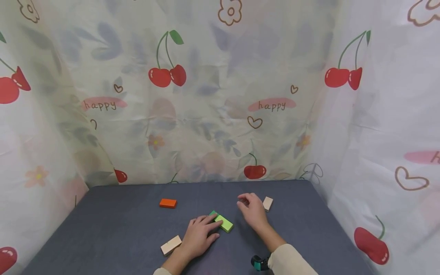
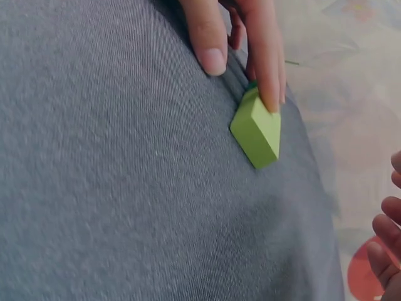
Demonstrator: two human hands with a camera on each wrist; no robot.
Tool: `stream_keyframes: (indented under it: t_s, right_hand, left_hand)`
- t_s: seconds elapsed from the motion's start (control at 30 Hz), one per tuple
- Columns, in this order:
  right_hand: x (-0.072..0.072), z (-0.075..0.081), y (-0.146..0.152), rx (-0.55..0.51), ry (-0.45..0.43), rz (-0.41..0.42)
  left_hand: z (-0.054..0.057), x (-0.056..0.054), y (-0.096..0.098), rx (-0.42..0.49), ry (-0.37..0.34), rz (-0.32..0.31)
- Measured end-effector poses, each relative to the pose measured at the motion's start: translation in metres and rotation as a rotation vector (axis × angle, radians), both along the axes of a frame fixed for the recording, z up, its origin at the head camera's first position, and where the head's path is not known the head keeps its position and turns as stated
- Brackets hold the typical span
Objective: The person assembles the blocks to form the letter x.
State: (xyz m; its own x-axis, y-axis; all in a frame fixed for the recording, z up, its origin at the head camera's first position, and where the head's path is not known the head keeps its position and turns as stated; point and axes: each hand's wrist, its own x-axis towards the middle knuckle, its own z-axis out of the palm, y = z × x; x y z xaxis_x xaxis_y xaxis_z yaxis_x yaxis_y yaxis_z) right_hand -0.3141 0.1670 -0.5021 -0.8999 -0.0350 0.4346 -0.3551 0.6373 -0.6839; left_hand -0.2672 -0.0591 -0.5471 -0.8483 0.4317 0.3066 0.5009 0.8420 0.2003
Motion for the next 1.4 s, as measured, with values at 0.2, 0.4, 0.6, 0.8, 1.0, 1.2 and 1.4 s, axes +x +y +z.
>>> stream_keyframes:
  t_s: [0.2,0.4,0.6,0.8,1.0,1.2,1.4]
  right_hand:
    - [-0.002,-0.001,0.007,0.064,0.052,-0.023]
    - [-0.006,-0.009,0.016,0.127,0.112,-0.058]
    - [-0.007,-0.014,0.023,0.153,0.134,-0.066]
    - [-0.005,-0.016,0.028,0.258,0.040,-0.127]
    - [-0.006,-0.021,0.034,0.346,-0.041,-0.143]
    - [-0.007,-0.030,0.046,0.377,-0.074,-0.146]
    - [-0.012,-0.036,0.061,0.390,-0.114,-0.105]
  left_hand:
    - [-0.002,-0.001,0.000,0.000,-0.007,-0.003]
    - [-0.001,-0.001,-0.001,-0.001,-0.017,-0.009]
    - [-0.001,-0.002,-0.001,0.001,-0.034,-0.017]
    - [0.000,-0.002,-0.001,0.007,-0.046,-0.020]
    - [-0.001,-0.002,-0.002,0.013,-0.050,-0.019]
    - [-0.001,-0.001,-0.003,0.021,-0.050,-0.021]
    - [0.000,0.000,-0.002,0.023,-0.047,-0.025]
